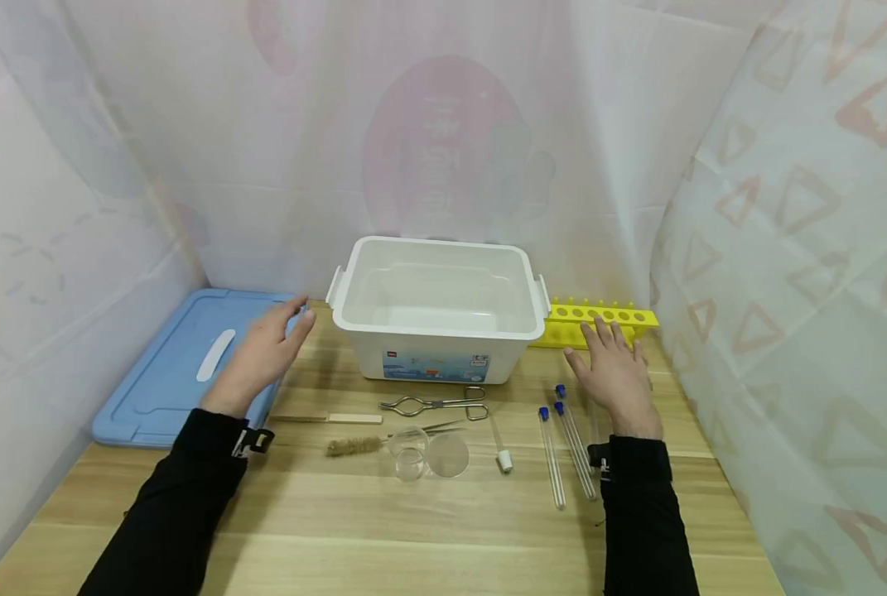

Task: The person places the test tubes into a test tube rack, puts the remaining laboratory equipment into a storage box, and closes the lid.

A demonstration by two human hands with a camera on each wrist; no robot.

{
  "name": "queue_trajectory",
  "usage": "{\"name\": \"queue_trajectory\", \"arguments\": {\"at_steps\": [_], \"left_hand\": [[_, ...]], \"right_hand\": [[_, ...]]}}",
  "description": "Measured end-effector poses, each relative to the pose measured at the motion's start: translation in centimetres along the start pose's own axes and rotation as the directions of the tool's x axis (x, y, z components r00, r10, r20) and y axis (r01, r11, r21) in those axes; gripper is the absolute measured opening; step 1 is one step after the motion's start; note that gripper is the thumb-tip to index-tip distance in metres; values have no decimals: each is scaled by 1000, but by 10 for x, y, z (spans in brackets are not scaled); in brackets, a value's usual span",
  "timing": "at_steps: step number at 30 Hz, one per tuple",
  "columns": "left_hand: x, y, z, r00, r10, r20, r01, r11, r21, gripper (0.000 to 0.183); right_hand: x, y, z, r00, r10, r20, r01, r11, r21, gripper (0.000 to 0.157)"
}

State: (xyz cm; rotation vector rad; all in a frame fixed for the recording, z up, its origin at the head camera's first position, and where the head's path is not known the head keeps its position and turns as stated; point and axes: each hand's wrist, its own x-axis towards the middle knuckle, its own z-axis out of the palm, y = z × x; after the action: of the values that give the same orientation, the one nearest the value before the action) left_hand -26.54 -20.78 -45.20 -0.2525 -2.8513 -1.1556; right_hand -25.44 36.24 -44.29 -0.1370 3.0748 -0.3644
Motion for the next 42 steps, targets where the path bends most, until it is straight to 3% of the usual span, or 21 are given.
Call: {"name": "queue_trajectory", "arguments": {"at_steps": [2,4,6,9,11,20,23,27,42], "left_hand": [[1,6,9,1000,-22,21,24,993,-114,87],[3,12,18,997,-47,63,63,960,-274,90],[7,18,28,991,-58,122,107,887,-449,92],[10,27,40,979,-65,196,177,752,-635,90],[10,30,46,971,-72,230,215,694,-687,87],[4,35,59,964,-67,256,246,585,-773,86],[4,36,60,966,-56,251,237,573,-785,86],[3,36,61,969,-52,240,224,592,-774,85],[2,32,63,970,-42,238,213,615,-759,86]], "right_hand": [[0,0,-1,1000,0,-2,0,1000,1,83],[1,0,-1,1000,-1,-6,1,1000,0,82],[1,0,-1,1000,-3,-12,3,1000,0,80],[1,0,-1,1000,-11,-15,11,1000,0,79],[2,1,-1,1000,-16,-13,16,1000,6,79],[-4,21,-12,1000,-8,15,6,988,154,76],[-6,29,-16,1000,2,25,-6,986,168,75],[-8,40,-17,999,16,48,-24,985,169,72],[-8,59,0,974,86,208,-118,982,148,54]]}}
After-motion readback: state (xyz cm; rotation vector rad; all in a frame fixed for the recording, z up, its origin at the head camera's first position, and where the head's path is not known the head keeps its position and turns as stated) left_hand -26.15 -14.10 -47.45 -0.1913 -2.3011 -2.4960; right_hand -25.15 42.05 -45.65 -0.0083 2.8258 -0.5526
